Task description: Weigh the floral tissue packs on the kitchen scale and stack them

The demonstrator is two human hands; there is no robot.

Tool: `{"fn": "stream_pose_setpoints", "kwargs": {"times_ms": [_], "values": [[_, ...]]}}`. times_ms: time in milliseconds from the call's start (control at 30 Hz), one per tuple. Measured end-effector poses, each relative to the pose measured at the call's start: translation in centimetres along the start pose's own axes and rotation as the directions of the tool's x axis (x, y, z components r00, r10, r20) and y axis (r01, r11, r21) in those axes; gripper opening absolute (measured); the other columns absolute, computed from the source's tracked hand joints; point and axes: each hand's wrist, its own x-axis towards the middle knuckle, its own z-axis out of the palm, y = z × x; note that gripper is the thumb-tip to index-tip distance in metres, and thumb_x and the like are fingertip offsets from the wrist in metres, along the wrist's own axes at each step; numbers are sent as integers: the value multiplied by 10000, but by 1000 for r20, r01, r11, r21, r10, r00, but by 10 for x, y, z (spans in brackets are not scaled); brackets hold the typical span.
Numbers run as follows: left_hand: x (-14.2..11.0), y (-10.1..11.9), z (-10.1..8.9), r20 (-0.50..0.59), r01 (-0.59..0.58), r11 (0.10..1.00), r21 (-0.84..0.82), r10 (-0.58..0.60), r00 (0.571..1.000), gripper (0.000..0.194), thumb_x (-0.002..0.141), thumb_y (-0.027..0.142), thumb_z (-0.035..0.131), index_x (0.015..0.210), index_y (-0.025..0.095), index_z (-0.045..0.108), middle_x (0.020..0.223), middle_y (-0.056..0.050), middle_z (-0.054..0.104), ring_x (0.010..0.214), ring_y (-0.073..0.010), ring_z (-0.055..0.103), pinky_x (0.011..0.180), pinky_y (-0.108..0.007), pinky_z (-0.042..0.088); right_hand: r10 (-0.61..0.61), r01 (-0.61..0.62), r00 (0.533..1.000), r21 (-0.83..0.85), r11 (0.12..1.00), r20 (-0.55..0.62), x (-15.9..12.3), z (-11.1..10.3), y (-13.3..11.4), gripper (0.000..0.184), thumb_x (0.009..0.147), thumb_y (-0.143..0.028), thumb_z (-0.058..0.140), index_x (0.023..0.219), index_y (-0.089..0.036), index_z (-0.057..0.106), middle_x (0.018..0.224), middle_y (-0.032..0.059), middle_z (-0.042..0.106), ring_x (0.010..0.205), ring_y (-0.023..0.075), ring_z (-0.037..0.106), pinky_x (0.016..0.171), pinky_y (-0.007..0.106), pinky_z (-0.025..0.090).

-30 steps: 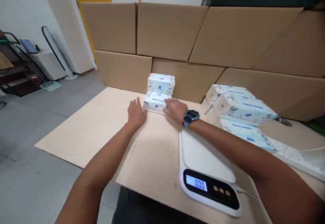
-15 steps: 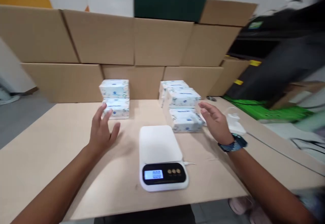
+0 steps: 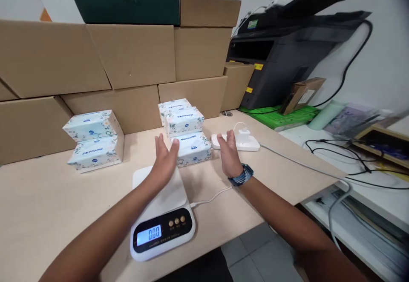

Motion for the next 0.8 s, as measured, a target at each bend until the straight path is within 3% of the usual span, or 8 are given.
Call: {"fn": "stream_pose_setpoints", "kwargs": {"times_ms": [133, 233, 300, 367, 433, 500, 667, 800], "values": [[19, 4, 11, 85, 174, 961, -215, -159, 984, 657, 1100, 531, 455, 1667, 200, 436, 1830, -116, 349, 1738, -296, 266, 1426, -481, 273, -6, -4, 992, 76, 997, 125, -26, 8, -15, 980, 925, -781, 591, 1694, -196, 421, 1745, 168, 473, 1618, 334, 489, 1344, 542, 411], [5, 8, 12, 199, 126, 911, -392, -50, 979, 548, 1105, 443, 453, 1526, 138, 625, 1683, -115, 586, 1671, -295, 427, 1410, -459, 340, -147, 127, 980, 148, 981, 136, -50, 7, -25, 974, 953, -724, 614, 1742, -246, 302, 1742, 141, 486, 1639, 302, 461, 1360, 556, 393], [-18, 12, 2, 195, 22, 886, -462, 78, 978, 600, 1087, 492, 528, 1593, 172, 577, 1745, -61, 511, 1713, -287, 339, 1450, -453, 237, -358, 336, 931, 207, 919, 75, -65, 1, -29, 932, 1022, -620, 592, 1778, -315, 140, 1734, 124, 502, 1664, 289, 423, 1374, 615, 355], [-47, 16, -17, 180, -49, 890, -453, 144, 973, 719, 1044, 586, 615, 1678, 272, 483, 1806, 28, 404, 1751, -277, 228, 1469, -446, 157, -595, 568, 803, 274, 776, 21, -77, -6, -33, 833, 1072, -476, 565, 1774, -402, 123, 1697, 75, 557, 1671, 288, 408, 1377, 667, 329], [-78, 17, -41, 183, -36, 907, -419, 124, 975, 774, 1014, 647, 654, 1703, 370, 436, 1816, 100, 364, 1765, -271, 163, 1474, -427, 142, -758, 712, 652, 344, 613, 3, -87, -11, -34, 756, 1078, -370, 549, 1754, -456, 221, 1698, -2, 558, 1686, 278, 367, 1396, 662, 310], [-105, 14, -65, 204, 60, 916, -398, 24, 979, 718, 1017, 661, 641, 1671, 406, 488, 1810, 118, 376, 1767, -290, 144, 1470, -425, 188, -827, 746, 560, 404, 529, 49, -99, -12, -35, 723, 1072, -321, 549, 1742, -437, 302, 1736, -49, 502, 1698, 272, 333, 1407, 622, 330], [-140, -1, -102, 196, 356, 837, -416, -300, 934, 663, 1034, 678, 568, 1592, 322, 604, 1813, 37, 396, 1763, -353, 145, 1464, -498, 225, -727, 606, 536, 404, 685, 429, -128, -8, -25, 811, 1028, -196, 622, 1755, -358, 301, 1817, -51, 357, 1630, 226, 471, 1330, 450, 499], [-133, -13, -109, 168, 327, 912, -248, -292, 941, 809, 1024, 769, 501, 1688, 308, 464, 1872, 35, 231, 1776, -347, 22, 1476, -524, 92, -764, 713, 459, 325, 621, 454, -134, -3, -13, 964, 947, -134, 737, 1751, -409, 283, 1854, -57, 261, 1703, 239, 334, 1383, 470, 418]]}}
